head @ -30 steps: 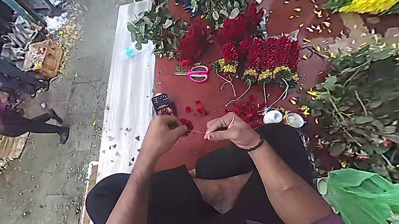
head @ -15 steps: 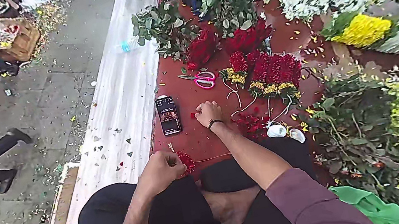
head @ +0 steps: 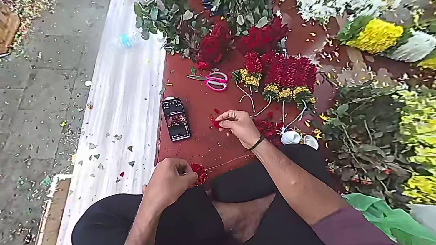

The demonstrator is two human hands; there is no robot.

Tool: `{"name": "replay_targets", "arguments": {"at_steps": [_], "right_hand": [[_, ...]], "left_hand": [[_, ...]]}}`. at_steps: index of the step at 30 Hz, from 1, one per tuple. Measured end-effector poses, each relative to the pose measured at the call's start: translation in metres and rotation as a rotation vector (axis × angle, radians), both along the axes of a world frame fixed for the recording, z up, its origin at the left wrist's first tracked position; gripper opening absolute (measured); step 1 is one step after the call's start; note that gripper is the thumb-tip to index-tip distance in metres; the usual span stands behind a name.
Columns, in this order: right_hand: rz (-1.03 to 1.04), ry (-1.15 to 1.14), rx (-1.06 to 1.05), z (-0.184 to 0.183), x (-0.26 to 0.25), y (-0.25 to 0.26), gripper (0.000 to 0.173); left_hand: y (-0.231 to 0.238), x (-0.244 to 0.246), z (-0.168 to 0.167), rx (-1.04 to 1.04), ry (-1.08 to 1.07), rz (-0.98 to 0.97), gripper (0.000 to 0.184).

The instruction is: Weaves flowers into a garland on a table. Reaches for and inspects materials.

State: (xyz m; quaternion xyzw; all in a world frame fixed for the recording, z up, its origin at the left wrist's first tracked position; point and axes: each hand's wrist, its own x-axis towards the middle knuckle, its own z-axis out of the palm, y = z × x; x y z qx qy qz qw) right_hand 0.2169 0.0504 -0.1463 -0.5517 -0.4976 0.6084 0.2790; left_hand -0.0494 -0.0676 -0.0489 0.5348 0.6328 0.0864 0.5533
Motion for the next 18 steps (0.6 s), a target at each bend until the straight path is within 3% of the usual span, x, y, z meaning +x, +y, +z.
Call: {"name": "replay_targets", "arguments": {"at_steps": [6,12,18], "right_hand": [[-0.025,0.110,0.043,0.013,0.011,-0.031,0.014],[0.059,0.153,0.105,0.020,0.009,-0.037,0.026],[0.027,0.137,0.171,0.026,0.004,-0.048,0.015]], "left_hand": [[0.001,0.006,-0.004,-0.034,0.011,-0.004,0.019],[0.002,0.004,-0.011,-0.038,0.041,0.024,0.017],[0.000,0.002,-0.013,-0.012,0.022,0.031,0.018]]}}
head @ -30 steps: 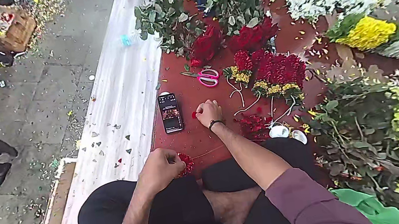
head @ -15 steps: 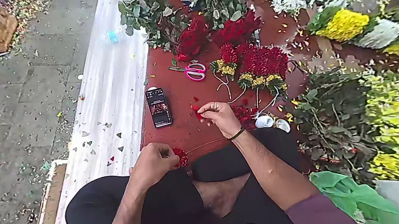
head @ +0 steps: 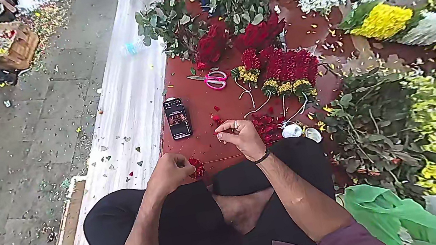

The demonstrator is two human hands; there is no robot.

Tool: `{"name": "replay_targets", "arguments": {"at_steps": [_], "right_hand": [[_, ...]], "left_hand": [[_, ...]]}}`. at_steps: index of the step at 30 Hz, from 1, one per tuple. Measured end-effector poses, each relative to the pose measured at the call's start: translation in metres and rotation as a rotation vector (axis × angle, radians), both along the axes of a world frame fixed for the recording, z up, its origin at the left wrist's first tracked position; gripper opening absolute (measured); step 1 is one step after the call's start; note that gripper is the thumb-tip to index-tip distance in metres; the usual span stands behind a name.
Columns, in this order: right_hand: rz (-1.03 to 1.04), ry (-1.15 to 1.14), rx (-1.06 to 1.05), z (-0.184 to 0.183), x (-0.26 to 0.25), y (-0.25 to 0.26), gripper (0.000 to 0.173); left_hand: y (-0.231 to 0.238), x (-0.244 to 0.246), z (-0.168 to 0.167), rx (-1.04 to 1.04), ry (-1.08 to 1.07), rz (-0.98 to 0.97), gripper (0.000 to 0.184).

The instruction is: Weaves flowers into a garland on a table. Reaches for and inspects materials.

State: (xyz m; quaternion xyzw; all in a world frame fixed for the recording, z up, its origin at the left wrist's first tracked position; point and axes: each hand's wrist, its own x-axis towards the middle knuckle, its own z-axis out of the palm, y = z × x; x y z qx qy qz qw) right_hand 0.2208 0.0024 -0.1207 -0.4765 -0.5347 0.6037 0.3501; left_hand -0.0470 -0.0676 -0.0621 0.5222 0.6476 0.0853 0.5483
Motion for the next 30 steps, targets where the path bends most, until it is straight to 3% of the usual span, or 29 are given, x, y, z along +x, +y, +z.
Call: {"name": "replay_targets", "arguments": {"at_steps": [4,9,12,16,22,28,30], "right_hand": [[-0.067,0.058,-0.019,0.007,-0.008,-0.011,0.015],[-0.138,0.177,-0.117,0.026,-0.018,-0.032,0.045],[-0.119,0.221,-0.219,0.037,-0.025,-0.046,0.054],[-0.052,0.157,-0.310,0.040,-0.036,-0.058,0.058],[-0.014,-0.036,-0.273,0.030,-0.040,-0.058,0.065],[0.211,-0.111,-0.266,0.026,-0.017,-0.042,0.110],[0.320,-0.127,-0.198,0.028,-0.007,-0.035,0.112]], "left_hand": [[0.000,0.000,0.001,0.007,0.006,0.006,0.019],[-0.001,0.004,0.002,-0.007,0.014,0.022,0.019],[-0.001,0.006,0.004,-0.012,-0.033,0.035,0.020],[-0.002,0.011,0.008,-0.006,-0.133,0.068,0.016],[-0.002,0.014,0.008,0.019,-0.182,0.007,0.016],[-0.003,0.016,0.004,-0.004,-0.138,0.038,0.013],[-0.002,0.015,0.005,0.005,-0.092,0.056,0.016]]}}
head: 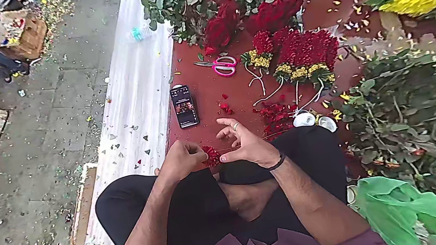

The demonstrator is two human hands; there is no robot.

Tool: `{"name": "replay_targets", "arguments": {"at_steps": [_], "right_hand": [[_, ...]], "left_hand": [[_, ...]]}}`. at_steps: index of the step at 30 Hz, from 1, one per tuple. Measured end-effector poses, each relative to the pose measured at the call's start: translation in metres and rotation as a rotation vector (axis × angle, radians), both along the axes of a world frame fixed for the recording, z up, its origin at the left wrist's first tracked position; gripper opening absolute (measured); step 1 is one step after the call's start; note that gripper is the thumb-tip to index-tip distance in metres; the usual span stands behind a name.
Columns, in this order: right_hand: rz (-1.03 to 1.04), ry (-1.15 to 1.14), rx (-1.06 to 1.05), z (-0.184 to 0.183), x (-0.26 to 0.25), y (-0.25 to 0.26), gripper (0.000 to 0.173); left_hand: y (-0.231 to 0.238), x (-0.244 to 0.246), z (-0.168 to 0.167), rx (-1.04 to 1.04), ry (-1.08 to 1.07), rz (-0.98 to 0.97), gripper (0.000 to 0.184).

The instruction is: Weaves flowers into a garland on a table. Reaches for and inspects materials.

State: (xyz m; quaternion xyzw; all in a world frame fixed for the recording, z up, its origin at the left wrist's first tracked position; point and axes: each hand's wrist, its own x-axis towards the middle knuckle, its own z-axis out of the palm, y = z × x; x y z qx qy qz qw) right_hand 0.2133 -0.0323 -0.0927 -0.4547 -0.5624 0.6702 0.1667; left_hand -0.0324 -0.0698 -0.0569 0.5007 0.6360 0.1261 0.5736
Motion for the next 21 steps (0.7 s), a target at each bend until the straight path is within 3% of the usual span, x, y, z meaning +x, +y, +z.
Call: {"name": "replay_targets", "arguments": {"at_steps": [3,7,11,14,17,19,21], "right_hand": [[0.166,0.065,0.051,-0.011,0.003,0.002,0.084],[0.122,0.088,0.125,-0.015,0.003,0.001,0.016],[0.126,0.310,0.173,0.016,0.013,0.008,0.010],[0.058,0.414,0.235,0.032,0.015,0.008,0.008],[-0.006,0.519,0.183,0.026,0.019,0.016,0.006],[-0.030,0.617,0.061,0.016,0.022,0.017,0.003],[-0.084,0.570,0.040,0.008,0.027,0.006,0.007]], "left_hand": [[0.004,-0.005,0.007,-0.013,0.039,-0.016,0.021],[0.017,-0.011,0.021,-0.047,0.156,-0.032,0.022],[0.027,-0.002,0.042,-0.021,0.377,-0.145,0.026],[0.034,0.033,0.082,-0.039,0.541,-0.479,0.021],[0.039,0.062,0.115,0.070,0.248,-0.736,0.015],[0.043,0.074,0.118,0.252,-0.039,-0.606,0.011],[0.050,0.083,0.115,0.336,-0.151,-0.399,0.010]]}}
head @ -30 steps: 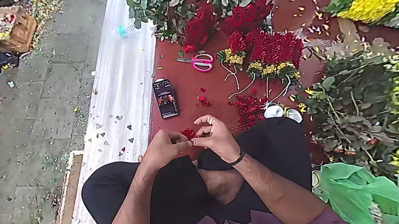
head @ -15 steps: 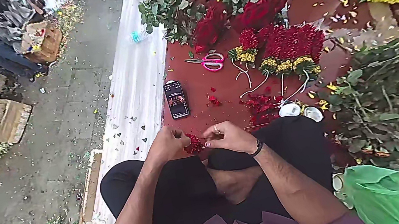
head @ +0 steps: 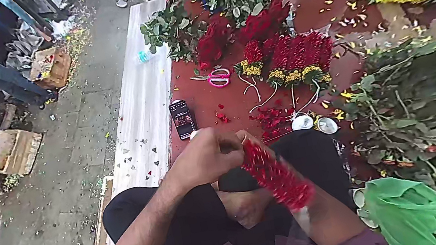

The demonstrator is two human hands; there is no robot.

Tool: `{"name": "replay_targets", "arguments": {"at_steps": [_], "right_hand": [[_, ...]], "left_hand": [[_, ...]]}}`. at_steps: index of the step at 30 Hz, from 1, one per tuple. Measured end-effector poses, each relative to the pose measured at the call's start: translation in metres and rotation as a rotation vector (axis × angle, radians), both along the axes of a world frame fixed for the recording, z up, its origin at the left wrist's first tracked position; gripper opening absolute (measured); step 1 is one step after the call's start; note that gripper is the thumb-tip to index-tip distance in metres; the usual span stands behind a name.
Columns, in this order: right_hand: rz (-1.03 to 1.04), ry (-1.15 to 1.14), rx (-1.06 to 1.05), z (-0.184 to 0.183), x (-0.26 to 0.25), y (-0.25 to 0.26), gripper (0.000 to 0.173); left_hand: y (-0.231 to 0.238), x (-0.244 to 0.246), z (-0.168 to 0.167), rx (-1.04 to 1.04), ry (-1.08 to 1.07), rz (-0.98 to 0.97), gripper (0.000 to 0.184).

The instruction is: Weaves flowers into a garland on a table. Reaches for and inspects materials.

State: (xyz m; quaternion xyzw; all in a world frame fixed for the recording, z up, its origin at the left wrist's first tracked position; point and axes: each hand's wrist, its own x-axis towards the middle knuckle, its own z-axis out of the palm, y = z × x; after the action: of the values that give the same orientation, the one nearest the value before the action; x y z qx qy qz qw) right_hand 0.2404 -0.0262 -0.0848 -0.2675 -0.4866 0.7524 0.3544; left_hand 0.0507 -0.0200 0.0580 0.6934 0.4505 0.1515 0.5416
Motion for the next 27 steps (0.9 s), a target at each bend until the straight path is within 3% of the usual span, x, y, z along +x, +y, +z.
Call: {"name": "replay_targets", "arguments": {"at_steps": [2,6,10,14,18,22,27], "right_hand": [[-0.028,0.054,-0.006,0.006,-0.002,-0.006,0.011],[0.147,0.142,0.069,0.008,0.003,0.006,0.008],[0.092,-0.134,0.096,0.004,0.017,0.018,0.011],[0.193,-0.406,-0.021,-0.014,0.026,0.034,0.015],[0.032,-0.863,0.108,-0.054,0.018,0.075,0.019],[0.082,-1.219,0.275,-0.123,0.002,0.129,0.031],[0.161,-1.185,0.301,-0.173,-0.010,0.148,0.040]], "left_hand": [[0.005,0.003,-0.008,0.059,-0.019,0.193,0.008],[0.008,-0.016,-0.039,0.153,0.197,0.423,0.010],[-0.002,-0.065,-0.070,-0.101,0.365,0.295,0.014],[-0.026,-0.086,-0.080,-0.268,0.332,0.167,0.016],[-0.038,-0.090,-0.082,-0.272,0.243,0.189,0.015],[-0.040,-0.094,-0.102,-0.282,0.183,0.261,0.015],[-0.042,-0.101,-0.121,-0.338,0.226,0.328,0.015]]}}
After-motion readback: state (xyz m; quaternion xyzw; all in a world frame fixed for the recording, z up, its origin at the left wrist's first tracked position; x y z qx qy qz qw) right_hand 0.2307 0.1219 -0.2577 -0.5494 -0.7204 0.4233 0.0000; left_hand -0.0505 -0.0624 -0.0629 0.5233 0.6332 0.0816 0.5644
